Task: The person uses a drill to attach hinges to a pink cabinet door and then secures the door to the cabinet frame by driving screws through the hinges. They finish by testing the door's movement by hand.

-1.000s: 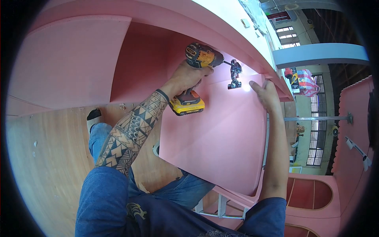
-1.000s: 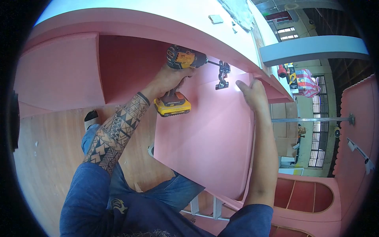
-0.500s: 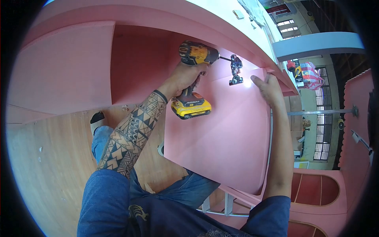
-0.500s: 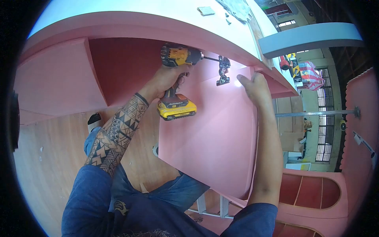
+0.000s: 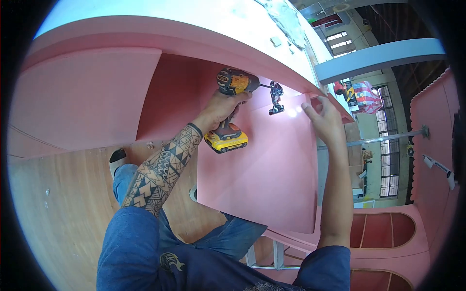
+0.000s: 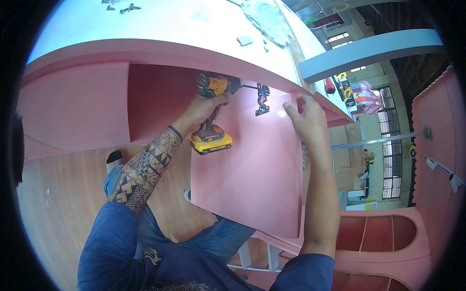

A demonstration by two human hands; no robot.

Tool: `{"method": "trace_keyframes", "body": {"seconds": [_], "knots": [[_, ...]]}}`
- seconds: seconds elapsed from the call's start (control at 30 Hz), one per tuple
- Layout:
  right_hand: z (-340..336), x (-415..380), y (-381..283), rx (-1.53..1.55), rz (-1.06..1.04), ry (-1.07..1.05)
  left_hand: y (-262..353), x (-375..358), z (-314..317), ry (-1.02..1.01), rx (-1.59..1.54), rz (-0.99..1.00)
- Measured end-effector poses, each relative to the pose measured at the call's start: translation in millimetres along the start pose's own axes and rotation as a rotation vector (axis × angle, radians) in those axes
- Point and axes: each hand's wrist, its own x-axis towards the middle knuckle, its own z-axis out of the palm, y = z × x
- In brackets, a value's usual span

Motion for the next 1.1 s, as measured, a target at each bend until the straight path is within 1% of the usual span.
{"method": "trace_keyframes", "body": {"seconds": [0.03, 0.1, 0.13, 0.2, 0.23, 0.27, 0.33, 0.4, 0.47, 0.5, 0.53, 0.6, 0.67, 0.73, 0.83, 0.93, 1.0, 1.1], "knots": [[-10, 0, 0, -0.008, -0.002, -0.008, 0, -1, 0, 0.001, -0.010, -0.006], [-26, 4, 4, 0.369, -0.061, 0.025, -2, 0, -2, 0.058, -0.102, -0.022], [-33, 6, 1, 0.363, -0.068, 0.011, -4, 1, -3, 0.067, -0.114, -0.028], [-40, 15, -5, 0.308, -0.275, 0.255, -5, 4, -10, 0.061, -0.116, -0.017], [-37, 28, -1, 0.311, -0.329, 0.306, -9, 6, -11, 0.058, -0.133, 0.006], [-36, 39, -3, 0.313, -0.342, 0.291, -10, 9, -13, 0.074, -0.143, 0.002], [-28, 59, -15, 0.397, -0.313, 0.285, -8, 4, -16, 0.048, -0.041, -0.060], [-16, 78, -28, 0.411, -0.304, 0.246, -10, 2, -14, 0.075, -0.037, -0.057], [5, 100, -31, 0.693, -0.187, 0.231, -21, 10, -11, 0.050, -0.071, 0.017], [16, 107, -34, 0.698, -0.112, 0.271, -21, 10, -12, 0.067, -0.086, 0.009], [22, 109, -36, 0.692, -0.121, 0.250, -19, 8, -12, 0.065, -0.050, 0.001], [29, 111, -38, 0.599, -0.057, 0.433, -17, 8, -13, 0.074, -0.028, -0.014], [31, 110, -33, 0.593, -0.153, 0.461, -16, 10, -14, 0.035, 0.005, -0.087], [34, 110, -33, 0.684, -0.198, 0.469, -19, 14, -14, 0.061, 0.032, -0.076], [35, 112, -31, 0.731, -0.247, 0.446, -16, 12, -15, 0.029, -0.007, -0.092], [30, 110, -28, 0.652, -0.194, 0.395, -15, 9, -16, 0.031, -0.008, -0.112], [29, 110, -26, 0.631, -0.201, 0.393, -13, 9, -17, 0.013, -0.027, -0.146], [28, 107, -29, 0.627, -0.202, 0.394, -14, 9, -18, 0.017, -0.018, -0.113]]}}
